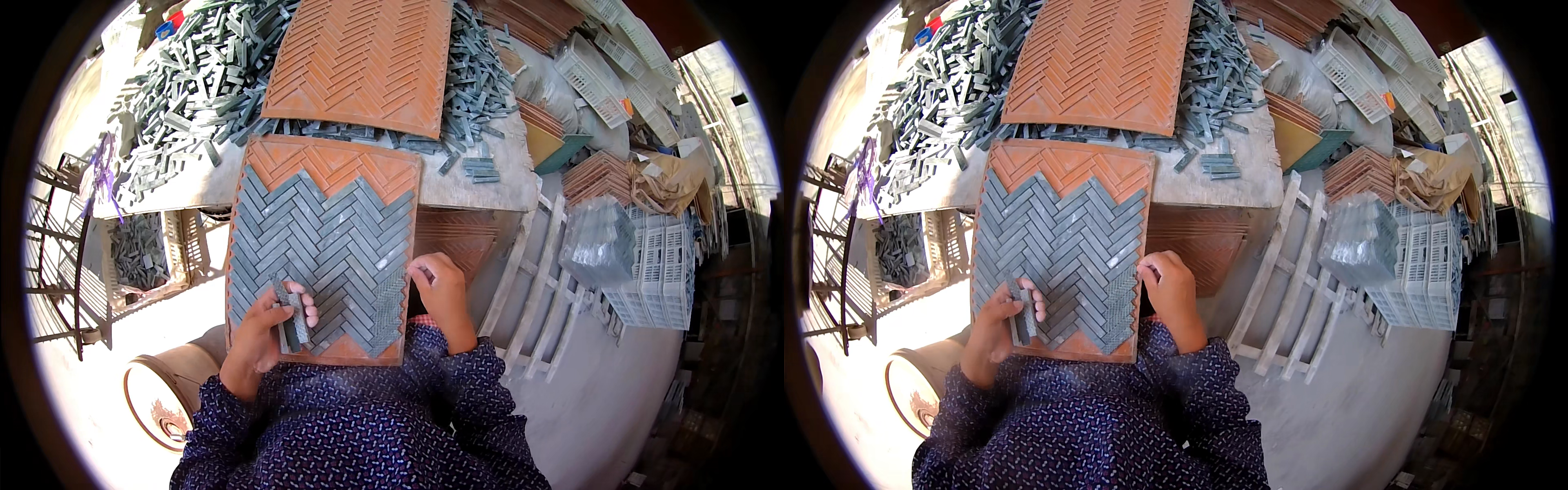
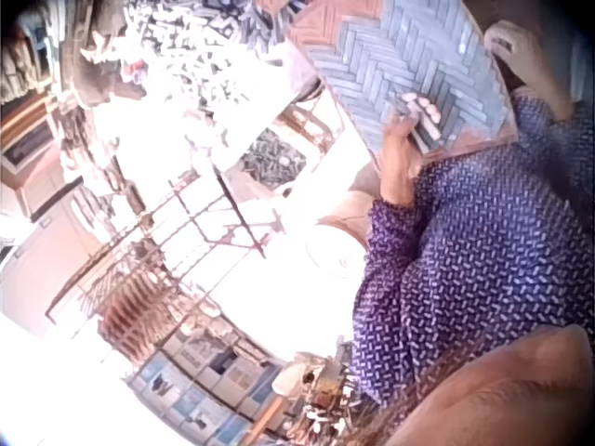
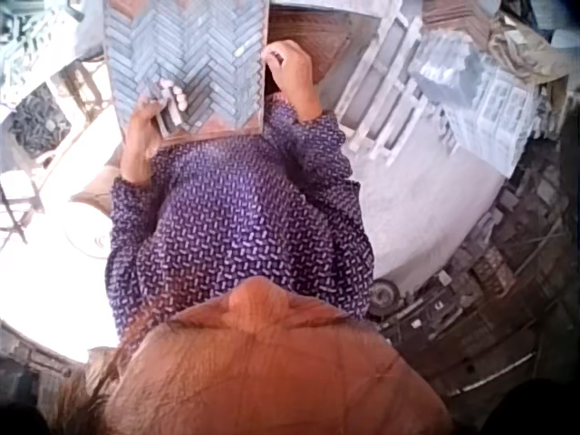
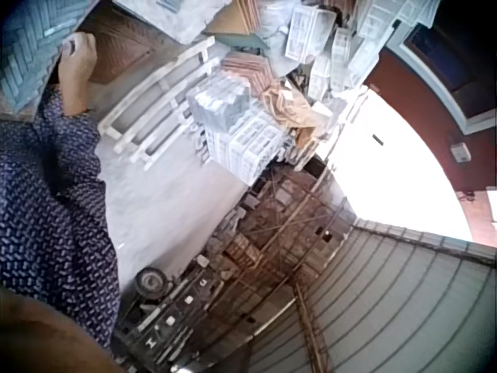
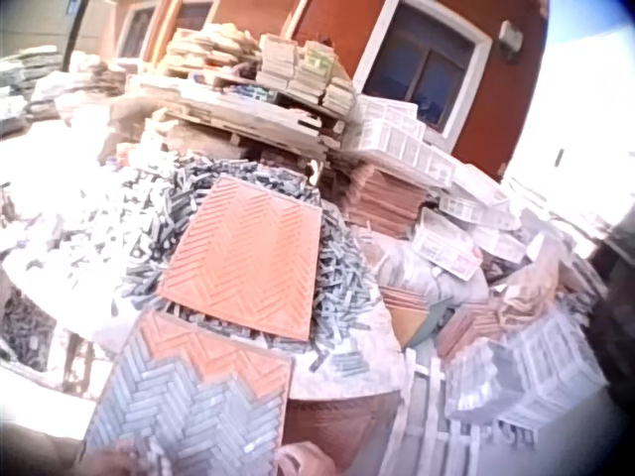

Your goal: The person arranges small rectangular tiles on a square board in a herringbone pattern. They pick tiles from a nearby pile, place them one by one, and occasionally flip the board to continue the pattern.

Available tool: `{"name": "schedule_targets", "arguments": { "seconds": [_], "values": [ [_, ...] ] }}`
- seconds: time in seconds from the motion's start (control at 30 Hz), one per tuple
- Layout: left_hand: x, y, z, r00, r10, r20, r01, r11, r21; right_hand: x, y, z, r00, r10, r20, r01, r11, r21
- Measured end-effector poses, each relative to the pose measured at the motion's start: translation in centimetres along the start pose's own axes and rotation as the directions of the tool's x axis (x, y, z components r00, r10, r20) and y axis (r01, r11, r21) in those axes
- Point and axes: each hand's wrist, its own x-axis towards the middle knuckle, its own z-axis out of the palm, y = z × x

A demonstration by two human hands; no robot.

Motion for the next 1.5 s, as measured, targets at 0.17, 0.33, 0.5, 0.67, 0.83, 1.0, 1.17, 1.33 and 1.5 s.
{"name": "schedule_targets", "arguments": {
  "seconds": [0.17, 0.33, 0.5, 0.67, 0.83, 1.0, 1.17, 1.33, 1.5],
  "values": [
    [-0.3, -0.1, -0.6, 0.994, -0.073, 0.083, 0.080, 0.992, -0.095, 0.9, -0.5, 0.3, 0.998, -0.044, -0.042, 0.042, 0.998, -0.038],
    [-1.1, -2.1, -1.6, 0.963, -0.204, 0.175, 0.244, 0.934, -0.259, 3.2, -2.5, 1.0, 0.990, -0.139, 0.033, 0.138, 0.990, 0.030],
    [-2.7, -4.8, -2.1, 0.907, -0.357, 0.225, 0.413, 0.860, -0.300, 4.8, -5.0, 3.7, 0.935, -0.289, 0.204, 0.282, 0.957, 0.063],
    [-2.9, -5.6, -2.5, 0.918, -0.333, 0.214, 0.383, 0.884, -0.268, 6.4, -6.5, 6.9, 0.897, -0.358, 0.258, 0.354, 0.933, 0.064],
    [-3.0, -3.3, -2.3, 0.959, -0.251, 0.134, 0.283, 0.892, -0.352, 6.9, -7.8, 8.2, 0.920, -0.246, 0.306, 0.300, 0.943, -0.143],
    [-3.0, -1.3, -2.4, 0.976, -0.187, 0.110, 0.215, 0.892, -0.397, 6.0, -7.9, 9.4, 0.923, -0.289, 0.253, 0.332, 0.932, -0.148],
    [-2.9, -0.5, -3.0, 0.980, -0.113, 0.163, 0.170, 0.902, -0.396, 6.8, -9.3, 10.6, 0.895, -0.367, 0.254, 0.399, 0.912, -0.090],
    [-2.8, -0.6, -3.6, 0.974, -0.110, 0.200, 0.185, 0.894, -0.407, 8.6, -8.9, 10.6, 0.822, -0.392, 0.413, 0.443, 0.896, -0.031],
    [-2.9, -0.3, -3.6, 0.978, -0.095, 0.183, 0.162, 0.905, -0.394, 9.8, -9.6, 10.4, 0.756, -0.422, 0.500, 0.508, 0.860, -0.042]
  ]
}}
